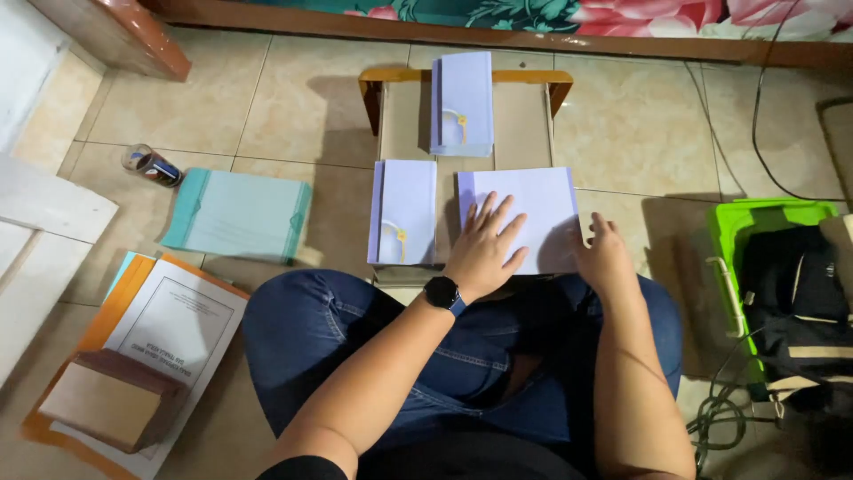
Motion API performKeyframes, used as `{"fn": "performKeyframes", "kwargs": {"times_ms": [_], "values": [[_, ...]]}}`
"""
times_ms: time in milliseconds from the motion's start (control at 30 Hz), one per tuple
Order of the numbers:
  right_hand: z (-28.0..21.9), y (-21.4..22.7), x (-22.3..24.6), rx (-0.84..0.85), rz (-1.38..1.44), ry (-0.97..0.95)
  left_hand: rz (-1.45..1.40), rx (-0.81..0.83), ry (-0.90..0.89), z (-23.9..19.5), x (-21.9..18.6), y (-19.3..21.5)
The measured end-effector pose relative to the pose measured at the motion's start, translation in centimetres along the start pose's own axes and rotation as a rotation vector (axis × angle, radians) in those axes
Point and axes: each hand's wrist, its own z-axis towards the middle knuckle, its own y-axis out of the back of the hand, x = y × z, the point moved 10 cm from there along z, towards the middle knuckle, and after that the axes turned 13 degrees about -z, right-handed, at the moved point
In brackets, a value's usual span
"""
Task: Folding purple papers and stacking them on a small wooden stand
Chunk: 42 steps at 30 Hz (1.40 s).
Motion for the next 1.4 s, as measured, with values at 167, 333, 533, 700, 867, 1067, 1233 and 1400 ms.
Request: {"fn": "performKeyframes", "kwargs": {"times_ms": [167, 333, 533, 700, 867, 1067, 1233, 1400], "values": [[-0.4, -1.5, 1.0, 0.122, -0.114, 0.029, 0.007, 0.232, 0.086, -1.1, 1.9, -3.0], [-2.8, 3.9, 5.4, 0.114, -0.119, 0.046, 0.021, 0.324, 0.092, -1.0, 1.6, -2.9], [-5.2, 9.2, 11.5, 0.002, 0.449, 0.284, 0.033, 0.364, 0.140, -1.0, 1.7, -2.4], [-4.6, 4.9, 11.8, 0.157, 0.609, 0.344, -0.116, 0.136, 0.132, -0.9, 3.9, -3.1], [-5.6, 5.8, 13.8, 0.112, 0.425, 0.373, -0.534, -0.114, 0.104, -1.3, 4.2, -0.3], [-5.7, 4.4, 13.4, 0.112, 0.203, 0.399, -0.479, -0.180, 0.114, -1.1, 3.7, 0.7], [-5.6, 3.6, 13.7, 0.079, 0.039, 0.423, -0.033, 0.088, 0.172, -0.9, 4.8, -3.5], [-3.4, 0.9, 13.6, 0.003, -0.334, 0.493, 0.039, 0.183, 0.199, -1.2, 5.0, -4.9]]}}
